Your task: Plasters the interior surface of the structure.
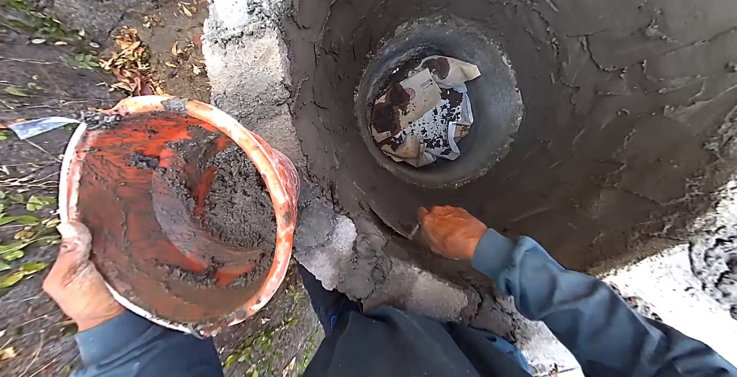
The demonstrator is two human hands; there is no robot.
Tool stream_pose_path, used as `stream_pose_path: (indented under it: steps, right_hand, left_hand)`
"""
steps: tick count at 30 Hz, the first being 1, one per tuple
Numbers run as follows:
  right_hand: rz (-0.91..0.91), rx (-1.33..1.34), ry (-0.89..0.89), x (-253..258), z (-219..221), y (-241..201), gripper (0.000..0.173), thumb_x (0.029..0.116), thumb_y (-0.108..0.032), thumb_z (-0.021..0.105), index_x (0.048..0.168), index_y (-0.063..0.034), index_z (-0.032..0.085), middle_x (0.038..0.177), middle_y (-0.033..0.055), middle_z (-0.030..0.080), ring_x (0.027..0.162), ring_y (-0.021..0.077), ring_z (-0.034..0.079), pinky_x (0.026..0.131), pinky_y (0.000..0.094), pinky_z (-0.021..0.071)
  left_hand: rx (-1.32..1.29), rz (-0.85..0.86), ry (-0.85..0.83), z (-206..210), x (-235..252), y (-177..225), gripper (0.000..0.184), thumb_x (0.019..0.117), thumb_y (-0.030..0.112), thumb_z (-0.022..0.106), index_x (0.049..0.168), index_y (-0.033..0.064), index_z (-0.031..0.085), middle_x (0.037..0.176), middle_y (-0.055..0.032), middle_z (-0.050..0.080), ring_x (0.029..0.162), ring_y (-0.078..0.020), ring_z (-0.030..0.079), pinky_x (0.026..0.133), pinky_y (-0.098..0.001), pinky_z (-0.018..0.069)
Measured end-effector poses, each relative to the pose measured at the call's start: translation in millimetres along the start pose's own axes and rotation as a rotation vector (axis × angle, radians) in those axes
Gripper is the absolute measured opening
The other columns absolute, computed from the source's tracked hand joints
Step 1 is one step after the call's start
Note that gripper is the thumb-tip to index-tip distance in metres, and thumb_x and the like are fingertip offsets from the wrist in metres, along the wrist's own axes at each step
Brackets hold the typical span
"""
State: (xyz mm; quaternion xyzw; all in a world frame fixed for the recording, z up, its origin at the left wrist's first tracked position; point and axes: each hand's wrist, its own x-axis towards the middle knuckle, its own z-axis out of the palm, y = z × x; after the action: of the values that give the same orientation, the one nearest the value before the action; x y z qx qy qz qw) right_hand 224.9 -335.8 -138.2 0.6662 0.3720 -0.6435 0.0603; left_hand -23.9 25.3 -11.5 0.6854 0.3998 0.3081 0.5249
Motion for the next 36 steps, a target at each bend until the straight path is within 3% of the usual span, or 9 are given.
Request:
stream_pose_path:
  steps: [3, 8, 15, 19, 22, 27, 30, 34, 36]
  right_hand:
    - [0.029, 0.127, 0.066, 12.7, 2.6, -4.2, 0.041, 0.1062, -0.024, 0.05, 0.134, 0.005, 0.053, 0.122, 0.029, 0.063, 0.118, 0.0454, 0.063, 0.096, 0.0613, 0.0512]
    - [-0.015, 0.143, 0.111, 20.7, -9.6, -43.7, 0.04, 0.1044, -0.019, 0.052, 0.136, 0.0054, 0.05, 0.125, 0.0284, 0.062, 0.12, 0.0439, 0.063, 0.096, 0.0598, 0.052]
    - [-0.012, 0.063, 0.13, -18.5, 3.2, -52.0, 0.032, 0.1048, -0.011, 0.048, 0.132, 0.0063, 0.046, 0.112, 0.0286, 0.065, 0.11, 0.0458, 0.067, 0.089, 0.0579, 0.0546]
    - [0.03, 0.048, 0.044, -47.1, 13.8, -37.0, 0.033, 0.1035, -0.011, 0.051, 0.132, 0.0062, 0.048, 0.11, 0.0291, 0.065, 0.108, 0.0476, 0.067, 0.087, 0.0602, 0.0545]
    - [0.012, 0.018, -0.006, -64.7, 1.4, -8.6, 0.039, 0.1026, -0.019, 0.056, 0.133, 0.0048, 0.053, 0.11, 0.0291, 0.065, 0.106, 0.0486, 0.066, 0.085, 0.0633, 0.0531]
    - [0.045, 0.091, 0.123, 9.8, -33.1, -27.2, 0.038, 0.1039, -0.02, 0.055, 0.131, 0.0057, 0.056, 0.121, 0.0279, 0.065, 0.115, 0.0441, 0.065, 0.093, 0.0622, 0.0518]
    - [0.048, 0.093, 0.069, 46.9, -34.4, -49.2, 0.039, 0.1022, -0.015, 0.058, 0.133, 0.0086, 0.056, 0.13, 0.0288, 0.062, 0.123, 0.0443, 0.062, 0.096, 0.0638, 0.0503]
    - [0.054, -0.004, -0.052, 9.0, -11.7, -26.4, 0.033, 0.1007, -0.016, 0.061, 0.119, 0.0109, 0.064, 0.127, 0.0338, 0.062, 0.121, 0.0514, 0.06, 0.093, 0.071, 0.0489]
    - [0.098, 0.011, 0.01, -22.6, -16.7, -5.7, 0.039, 0.1021, -0.021, 0.059, 0.126, 0.0087, 0.06, 0.122, 0.0324, 0.064, 0.118, 0.0502, 0.062, 0.094, 0.0679, 0.05]
  left_hand:
    - [0.018, 0.011, -0.031, -4.1, -1.0, -0.5, 0.047, 0.1084, 0.013, 0.017, 0.15, -0.0018, 0.035, 0.144, -0.001, 0.056, 0.132, -0.0043, 0.052, 0.115, -0.0228, 0.0382]
    - [0.017, -0.022, 0.082, 7.7, -5.0, 6.9, 0.043, 0.1087, 0.01, 0.017, 0.139, -0.0009, 0.046, 0.126, 0.0025, 0.067, 0.117, -0.0022, 0.062, 0.106, -0.0221, 0.0476]
    - [-0.006, -0.024, 0.075, 8.2, -5.8, 5.9, 0.041, 0.1079, 0.008, 0.019, 0.134, 0.0008, 0.05, 0.121, 0.0042, 0.069, 0.115, -0.0011, 0.063, 0.104, -0.021, 0.0488]
    - [-0.002, -0.016, 0.036, 5.4, -3.4, 4.0, 0.043, 0.1077, 0.008, 0.017, 0.139, -0.0002, 0.045, 0.126, 0.0037, 0.067, 0.118, -0.0015, 0.061, 0.107, -0.0209, 0.0462]
    - [0.047, -0.023, 0.094, 4.9, -3.5, 2.8, 0.038, 0.1084, 0.008, 0.023, 0.136, -0.0019, 0.048, 0.121, 0.0031, 0.068, 0.112, -0.0007, 0.063, 0.103, -0.0206, 0.0487]
    - [0.094, -0.046, 0.103, 8.3, -5.2, 8.0, 0.038, 0.1084, 0.008, 0.023, 0.136, 0.0013, 0.048, 0.122, 0.005, 0.067, 0.113, 0.0012, 0.062, 0.102, -0.0177, 0.0484]
    - [0.09, -0.031, 0.025, 1.4, -4.6, 5.6, 0.041, 0.1078, 0.009, 0.021, 0.141, 0.0039, 0.045, 0.129, 0.0057, 0.064, 0.12, 0.0009, 0.058, 0.106, -0.0177, 0.045]
    - [0.045, 0.001, 0.011, -8.1, -4.5, -2.4, 0.042, 0.1065, 0.011, 0.024, 0.139, 0.0059, 0.049, 0.13, 0.0047, 0.064, 0.123, -0.0024, 0.058, 0.109, -0.0214, 0.0446]
    - [-0.009, -0.012, 0.038, -6.4, -8.3, -2.8, 0.038, 0.106, 0.011, 0.025, 0.131, 0.0081, 0.054, 0.122, 0.0055, 0.068, 0.117, -0.0017, 0.062, 0.105, -0.0215, 0.0482]
